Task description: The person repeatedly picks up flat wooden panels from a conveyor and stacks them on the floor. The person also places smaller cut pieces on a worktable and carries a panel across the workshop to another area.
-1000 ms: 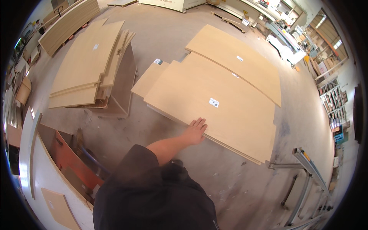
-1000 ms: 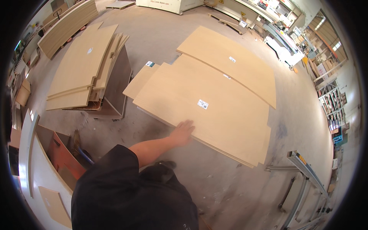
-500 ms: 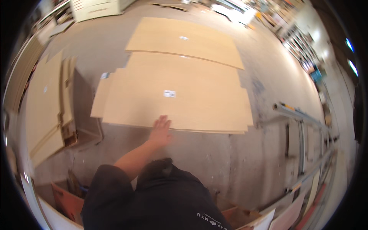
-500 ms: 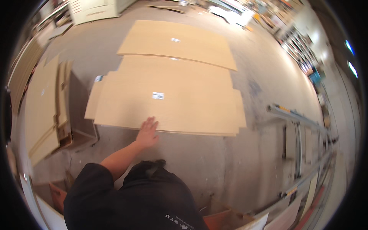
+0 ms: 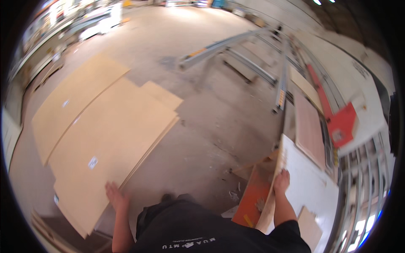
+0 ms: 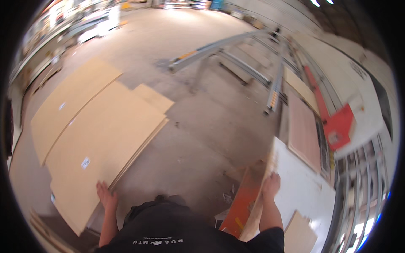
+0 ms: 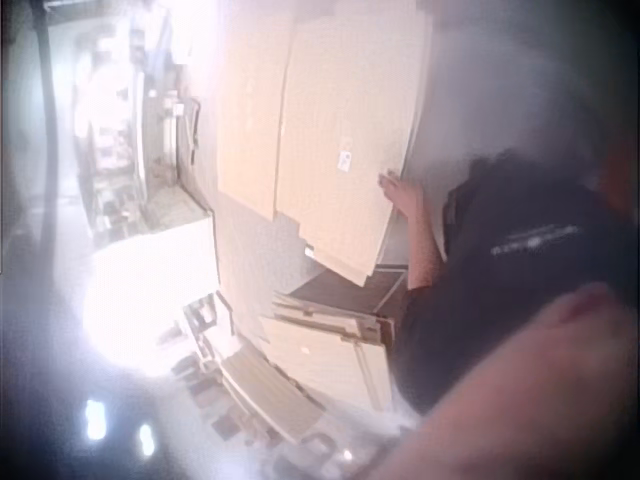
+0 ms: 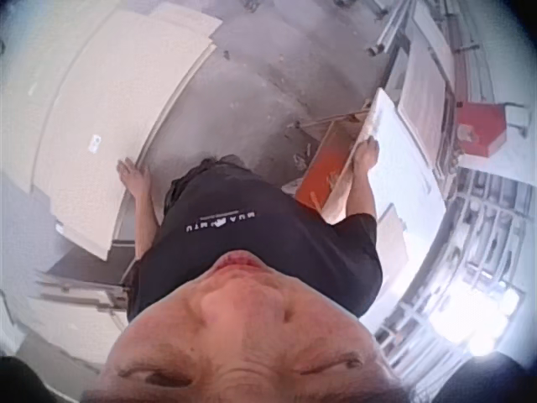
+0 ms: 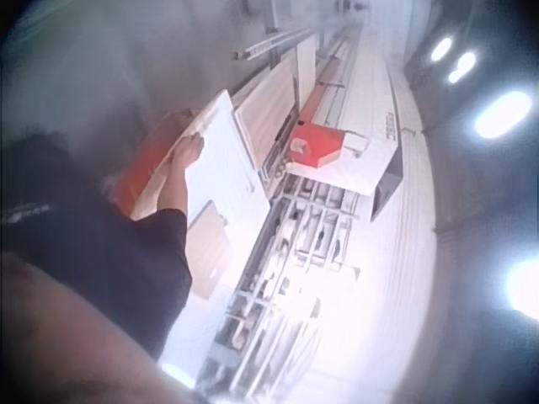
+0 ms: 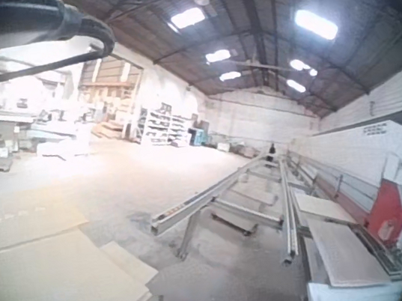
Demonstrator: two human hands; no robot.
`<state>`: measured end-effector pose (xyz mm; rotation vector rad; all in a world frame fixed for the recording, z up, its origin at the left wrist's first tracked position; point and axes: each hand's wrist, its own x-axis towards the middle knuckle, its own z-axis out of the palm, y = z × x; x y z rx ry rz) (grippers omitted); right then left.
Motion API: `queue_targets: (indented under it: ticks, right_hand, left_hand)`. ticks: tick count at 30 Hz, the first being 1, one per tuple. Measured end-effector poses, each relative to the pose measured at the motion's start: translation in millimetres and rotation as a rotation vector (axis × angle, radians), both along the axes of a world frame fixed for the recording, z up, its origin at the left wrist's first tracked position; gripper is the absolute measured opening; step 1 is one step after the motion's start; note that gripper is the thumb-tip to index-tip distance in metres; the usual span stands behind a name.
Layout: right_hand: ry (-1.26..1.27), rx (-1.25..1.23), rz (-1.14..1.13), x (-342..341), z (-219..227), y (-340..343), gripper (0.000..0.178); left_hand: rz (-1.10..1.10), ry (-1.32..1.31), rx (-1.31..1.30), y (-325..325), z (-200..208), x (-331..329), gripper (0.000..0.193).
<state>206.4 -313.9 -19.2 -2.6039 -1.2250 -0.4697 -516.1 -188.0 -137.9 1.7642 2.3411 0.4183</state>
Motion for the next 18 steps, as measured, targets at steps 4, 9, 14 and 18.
queue_targets:
  ticks: [4, 9, 14, 18]
  right_hand:
    - [0.059, 0.09, -0.067, -19, 11, 4, 0.041]
    - [0.075, 0.099, -0.122, -26, 16, 9, 0.039]
    - [0.103, 0.083, -0.133, -28, 20, 10, 0.04]
    - [0.089, 0.099, -0.13, -30, 19, 9, 0.039]
  left_hand:
    - [-0.024, -0.014, -0.031, -3, 9, -4, 0.082]
    - [-0.033, 0.014, -0.053, -2, 11, -4, 0.082]
    - [-0.032, 0.012, -0.062, -1, 12, -3, 0.082]
    - [-0.052, 0.008, -0.05, -3, 14, -4, 0.082]
